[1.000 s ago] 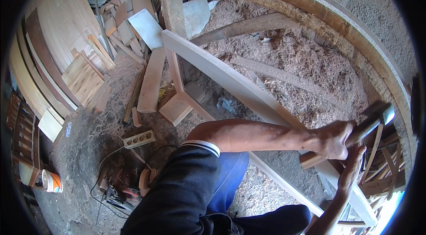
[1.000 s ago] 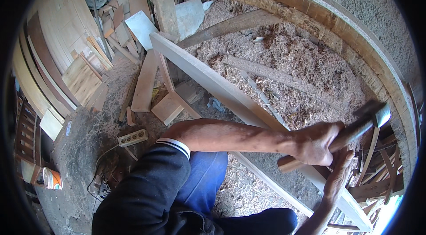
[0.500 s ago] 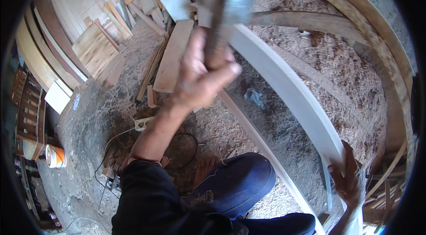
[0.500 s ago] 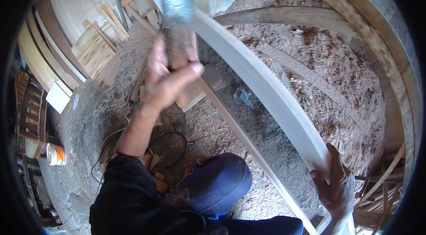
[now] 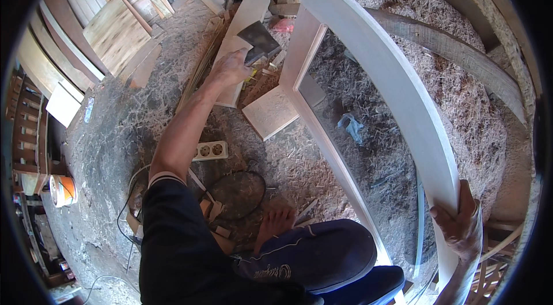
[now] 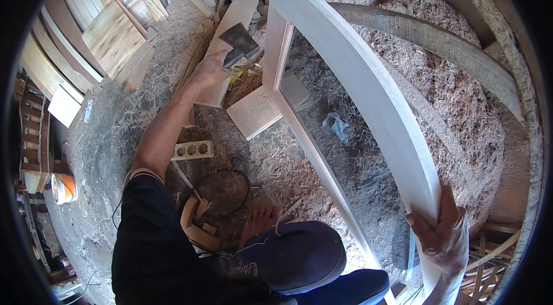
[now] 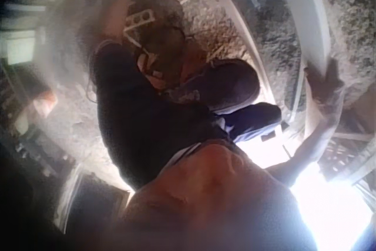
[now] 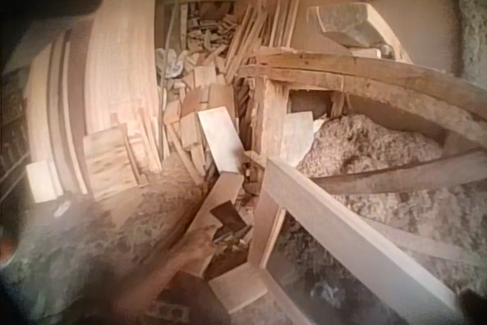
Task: The person assembles a wooden frame with a glass panel, using a hammer to secure joints and a hand saw to trim excess wood. The person works on the floor, adjusting the frame and tools as needed.
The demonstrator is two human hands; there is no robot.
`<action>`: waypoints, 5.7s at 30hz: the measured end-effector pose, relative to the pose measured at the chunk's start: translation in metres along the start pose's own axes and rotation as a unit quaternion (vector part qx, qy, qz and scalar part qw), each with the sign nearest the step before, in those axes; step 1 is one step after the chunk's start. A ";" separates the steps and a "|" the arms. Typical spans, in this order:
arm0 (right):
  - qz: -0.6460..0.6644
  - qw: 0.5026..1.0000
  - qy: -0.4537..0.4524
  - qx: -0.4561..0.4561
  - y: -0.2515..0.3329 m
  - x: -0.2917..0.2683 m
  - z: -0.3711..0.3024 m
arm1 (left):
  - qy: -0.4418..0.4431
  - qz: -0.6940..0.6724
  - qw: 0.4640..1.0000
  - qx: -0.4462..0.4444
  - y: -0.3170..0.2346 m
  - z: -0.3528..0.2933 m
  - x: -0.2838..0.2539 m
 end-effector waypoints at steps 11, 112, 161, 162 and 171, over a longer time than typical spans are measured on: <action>0.025 0.999 -0.009 0.045 0.004 0.000 -0.005 | 0.113 -0.029 0.993 0.027 -0.004 0.022 0.023; -0.245 0.901 -0.353 0.062 -0.107 0.042 -0.200 | -0.099 0.062 0.805 0.581 -0.444 -0.198 -0.044; -0.166 0.931 -0.253 0.203 -0.102 0.014 -0.204 | -0.079 -0.193 0.940 -0.270 0.142 -0.017 0.066; -0.166 0.933 -0.247 0.201 -0.100 0.013 -0.205 | -0.043 -0.186 0.943 -0.273 0.146 -0.018 0.065; -0.184 0.928 -0.272 0.175 -0.099 0.019 -0.209 | 0.086 -0.172 0.951 -0.242 0.150 0.010 0.071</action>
Point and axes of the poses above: each hand's wrist, its own z-axis towards the middle knuckle, its own x-axis out of the palm, y = z × x, the point moved 3 cm from there along z, towards the middle knuckle, and after that the axes turned 5 degrees about y, right-handed, at the moved point
